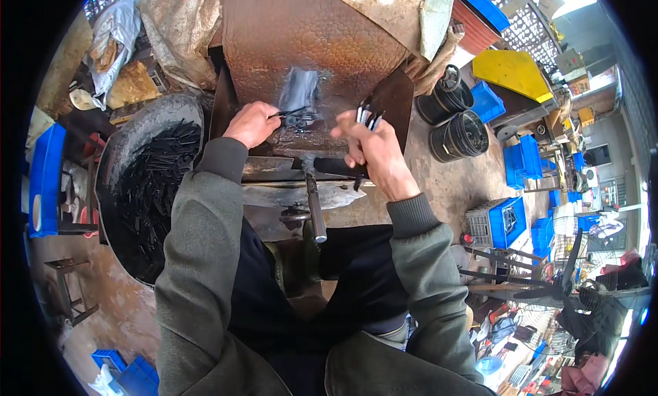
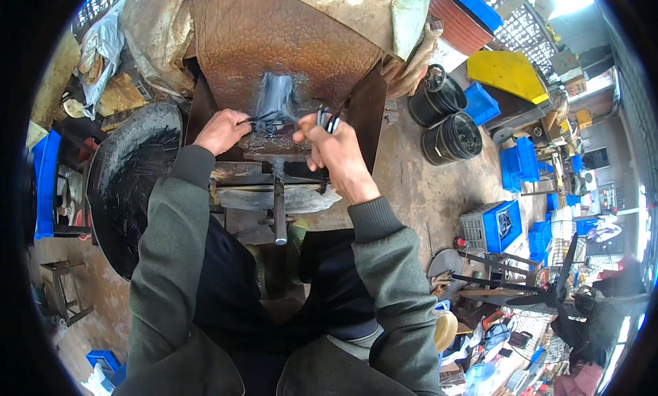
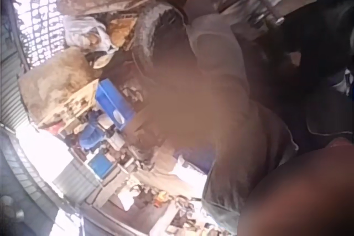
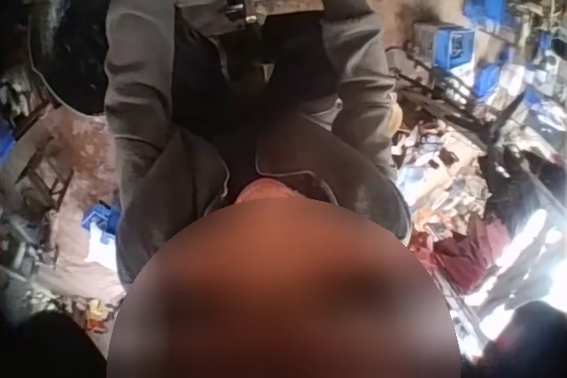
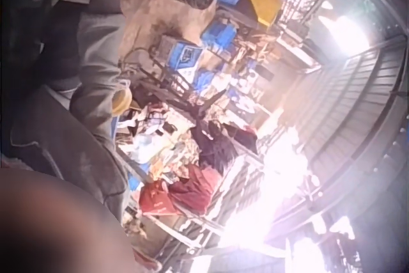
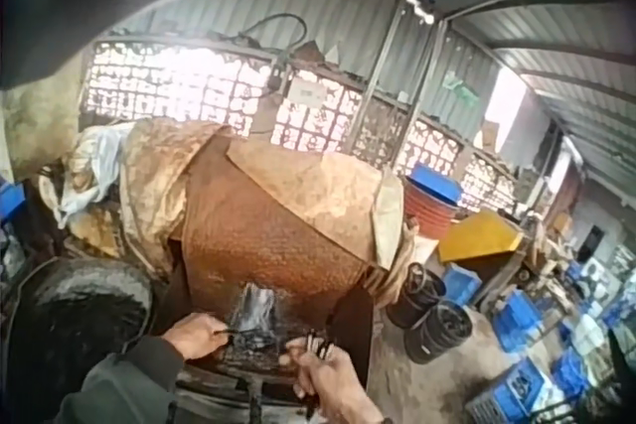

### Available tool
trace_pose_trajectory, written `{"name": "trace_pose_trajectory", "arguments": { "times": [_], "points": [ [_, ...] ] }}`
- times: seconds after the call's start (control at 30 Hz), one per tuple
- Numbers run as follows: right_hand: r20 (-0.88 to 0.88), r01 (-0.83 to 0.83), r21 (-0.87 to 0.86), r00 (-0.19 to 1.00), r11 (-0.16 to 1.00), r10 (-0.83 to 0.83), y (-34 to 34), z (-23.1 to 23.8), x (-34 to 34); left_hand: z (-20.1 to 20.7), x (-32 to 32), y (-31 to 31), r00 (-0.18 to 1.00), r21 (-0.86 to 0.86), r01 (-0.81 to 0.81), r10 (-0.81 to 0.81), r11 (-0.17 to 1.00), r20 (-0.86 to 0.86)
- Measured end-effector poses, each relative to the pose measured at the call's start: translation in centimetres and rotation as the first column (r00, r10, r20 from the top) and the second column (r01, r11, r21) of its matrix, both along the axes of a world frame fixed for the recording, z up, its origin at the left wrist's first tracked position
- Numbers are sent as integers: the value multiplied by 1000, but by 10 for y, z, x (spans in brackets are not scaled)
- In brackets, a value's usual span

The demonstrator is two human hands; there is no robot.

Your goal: Forging and measuring metal rods in a fabrication workshop.

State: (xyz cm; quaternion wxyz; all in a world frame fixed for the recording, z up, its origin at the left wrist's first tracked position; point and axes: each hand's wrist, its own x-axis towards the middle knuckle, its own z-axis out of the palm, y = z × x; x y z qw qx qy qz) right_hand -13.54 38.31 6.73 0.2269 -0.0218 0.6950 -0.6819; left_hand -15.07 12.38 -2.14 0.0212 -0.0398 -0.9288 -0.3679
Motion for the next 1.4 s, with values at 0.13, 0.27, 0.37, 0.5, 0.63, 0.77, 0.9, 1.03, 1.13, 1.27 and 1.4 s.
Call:
{"name": "trace_pose_trajectory", "arguments": {
  "times": [0.13, 0.27, 0.37, 0.5, 0.63, 0.77, 0.9, 1.03, 1.13, 1.27, 1.4],
  "points": [
    [48, 143, -189, 989, 972, -137, -9, -5, -12, -16, -5, -3, 996, 120, 67, -61, 991, -58],
    [52, 256, -254, 967, 933, -251, -15, -10, -20, -5, -5, 12, 967, -11, -143, 137, 990, -213],
    [70, 299, -320, 954, 899, -292, -24, -11, -20, -8, -13, 7, 994, 469, -11, 62, 883, -92],
    [28, 296, -361, 951, 884, -307, -27, -9, -18, 48, 10, 38, 989, 674, -19, -85, 738, 122],
    [-88, 205, -361, 964, 910, -252, -37, -9, -11, 68, 23, 50, 975, 767, -55, -130, 639, 178],
    [-109, 230, -355, 952, 906, -285, -36, -8, -12, 73, 25, 57, 966, 788, -52, -170, 614, 197],
    [-113, 193, -360, 962, 913, -247, -32, -8, -12, 68, 22, 60, 966, 763, 25, -212, 646, 148],
    [-156, 184, -321, 957, 929, -244, -29, -11, -13, 62, 16, 59, 967, 740, -60, -146, 670, 211],
    [-191, 223, -258, 942, 940, -276, -27, -10, -13, 36, 0, 37, 990, 619, -79, -9, 782, 138],
    [-150, 192, -249, 961, 949, -234, -19, -11, -13, 3, -9, 11, 987, 449, -139, 89, 883, 130],
    [-77, 180, -288, 975, 941, -210, -16, -6, -11, -6, -10, 6, 990, 258, -44, 7, 965, 141]
  ]
}}
